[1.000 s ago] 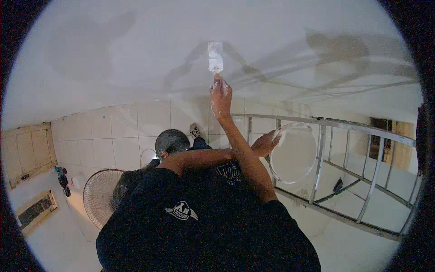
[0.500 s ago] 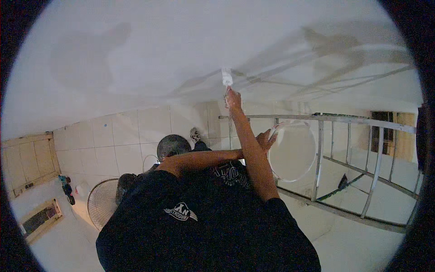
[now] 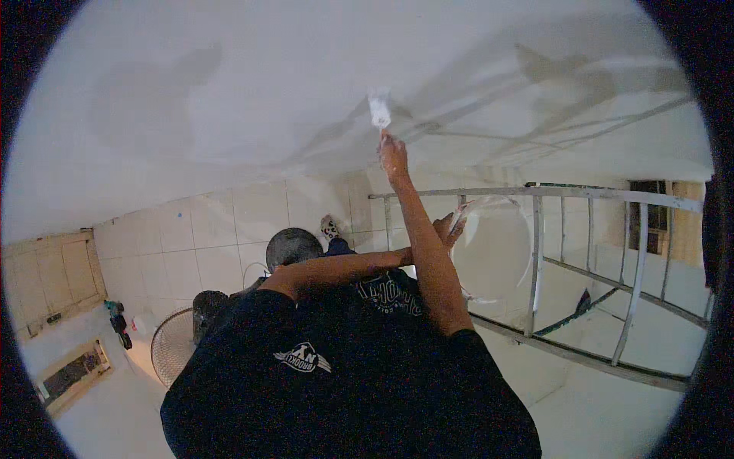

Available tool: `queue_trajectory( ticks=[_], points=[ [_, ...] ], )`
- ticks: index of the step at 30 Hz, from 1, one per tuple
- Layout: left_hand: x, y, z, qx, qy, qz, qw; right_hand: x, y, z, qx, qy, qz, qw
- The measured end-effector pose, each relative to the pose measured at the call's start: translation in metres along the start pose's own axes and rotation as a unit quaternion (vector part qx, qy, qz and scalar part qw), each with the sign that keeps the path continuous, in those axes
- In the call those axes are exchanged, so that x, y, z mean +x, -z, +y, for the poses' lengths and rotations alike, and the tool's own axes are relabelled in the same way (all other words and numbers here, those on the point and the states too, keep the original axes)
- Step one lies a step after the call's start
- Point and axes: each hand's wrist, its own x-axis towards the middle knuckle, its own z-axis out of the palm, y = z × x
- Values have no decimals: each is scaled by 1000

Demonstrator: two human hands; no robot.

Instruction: The person paints a white ceiling with a paint brush, using paint from a paint bucket.

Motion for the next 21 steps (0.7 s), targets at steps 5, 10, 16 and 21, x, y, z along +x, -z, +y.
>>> queue_trajectory(
  ticks=[5,10,16,21],
  points=[
    [0,-8,-9,-25,-6,19,999,-1,6,67,49,-43,-132,989],
    [-9,19,5,9,-12,12,1000,-24,0,-50,113,-279,-69,951],
    [-2,28,32,28,76,-87,993,-34,20,-109,92,-90,16,992],
    [-7,10,10,-29,-108,97,989,-17,18,1,36,-52,7,998]
  ],
)
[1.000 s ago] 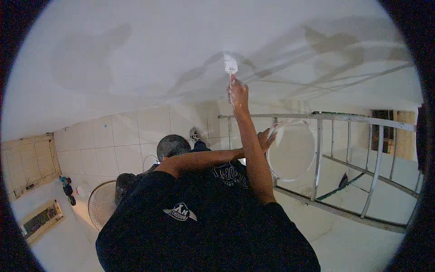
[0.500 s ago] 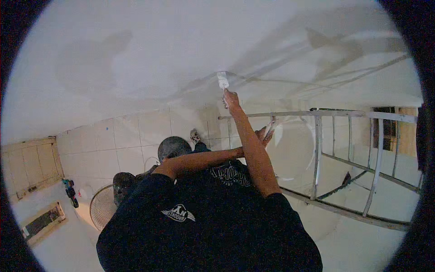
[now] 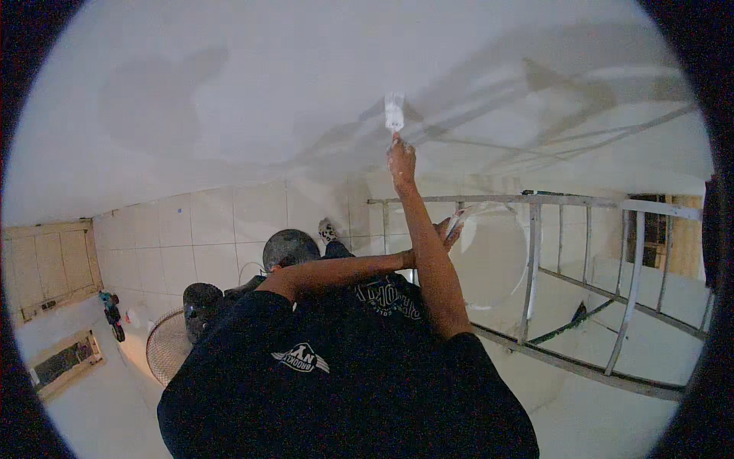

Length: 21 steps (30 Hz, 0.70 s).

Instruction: The person paints a white ceiling with a paint brush, using paint from a paint bucket.

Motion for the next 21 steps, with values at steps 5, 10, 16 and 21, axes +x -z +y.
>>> queue_trajectory(
  ticks=[5,10,16,21],
  points=[
    [-18,1,-69,190,-41,-136,972,14,-30,37,-164,-156,-158,961],
    [-5,-27,-56,98,-24,-56,993,32,-19,23,-167,44,-37,984],
    [3,2,-3,42,164,-79,982,-29,-36,-73,24,81,-9,996],
    [3,3,-2,87,200,-107,970,-13,-38,-48,31,42,-65,997]
  ],
)
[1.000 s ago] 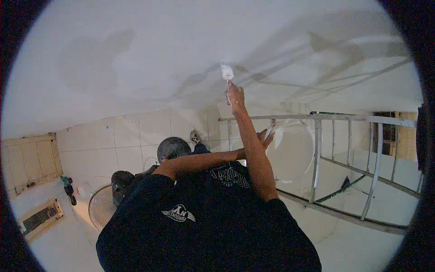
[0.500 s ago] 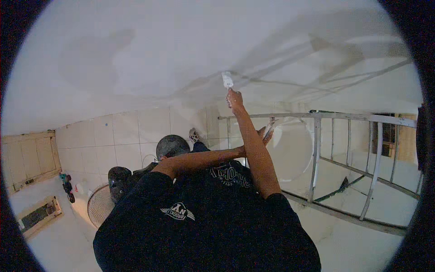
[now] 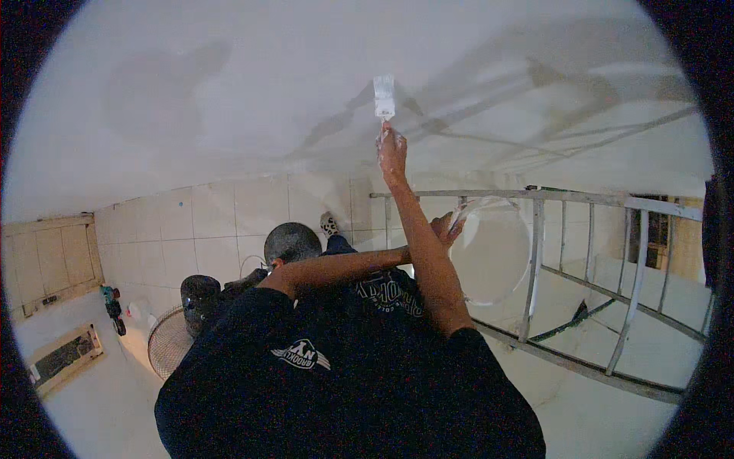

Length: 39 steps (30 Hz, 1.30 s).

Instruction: The person paints a white ceiling with a paint brush, using paint from a paint bucket.

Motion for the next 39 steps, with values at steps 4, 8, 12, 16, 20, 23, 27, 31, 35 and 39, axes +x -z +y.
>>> queue_trajectory(
  ticks=[4,8,12,16,20,23,27,31,35,39],
  points=[
    [-6,-8,11,-79,-128,11,989,23,28,132,-363,74,109,922],
    [5,-11,-17,-75,-224,113,965,19,5,133,-133,-196,35,971],
    [-10,22,4,-90,-73,-57,992,11,4,85,20,-175,5,984],
    [-2,-3,-10,-67,-113,-25,991,14,6,38,-85,-9,74,994],
    [3,-5,-35,-40,-15,16,999,-22,-16,-33,13,1,90,996],
    [9,-20,-37,-20,-95,57,994,-4,-6,-28,49,-12,44,998],
    [5,-9,-15,-56,-52,-4,997,3,-7,63,-284,219,109,927],
    [-12,-1,16,-45,-59,44,996,23,4,155,-273,-156,-17,949],
    [-12,6,26,-83,-75,13,994,47,5,115,-219,-96,14,971],
    [-13,-3,47,-59,-225,311,922,5,13,-8,-123,-58,-9,991]
  ],
)
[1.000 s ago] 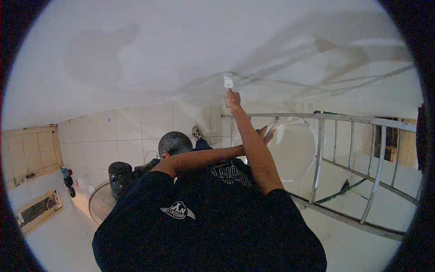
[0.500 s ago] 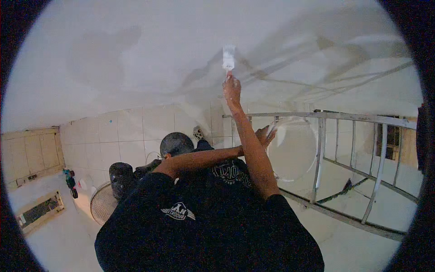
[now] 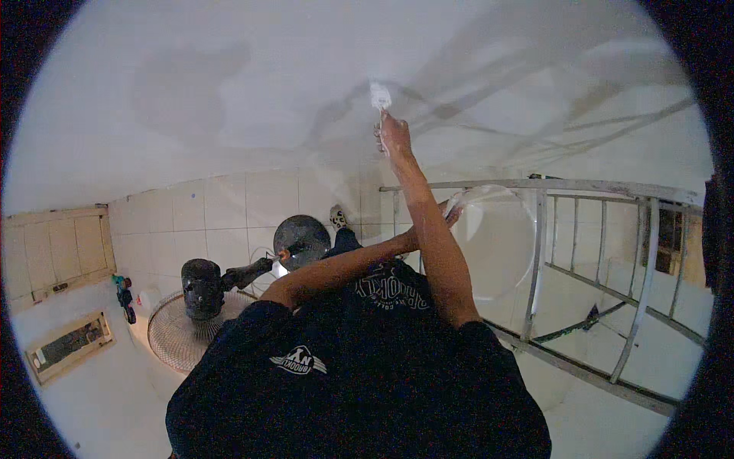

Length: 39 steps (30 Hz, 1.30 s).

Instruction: The person paints a white ceiling with a paint brush, using paint from a paint bucket.

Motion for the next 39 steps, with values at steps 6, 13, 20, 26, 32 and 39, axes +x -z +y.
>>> queue_trajectory(
  ticks=[6,13,20,26,32,39],
  points=[
    [-23,17,-92,163,-102,-258,947,-142,115,-114,280,-65,31,957],
    [-14,33,-82,131,69,-346,927,-257,222,-71,117,-54,145,981],
    [-3,35,-51,34,200,-274,940,-293,260,12,-105,6,334,937],
    [-4,34,-48,95,205,-268,936,-264,255,44,-147,-29,255,955],
    [8,33,-14,29,278,-296,913,-246,250,36,-179,-14,211,961],
    [6,30,-13,69,189,-301,932,-236,245,67,-208,4,209,955]
  ],
)
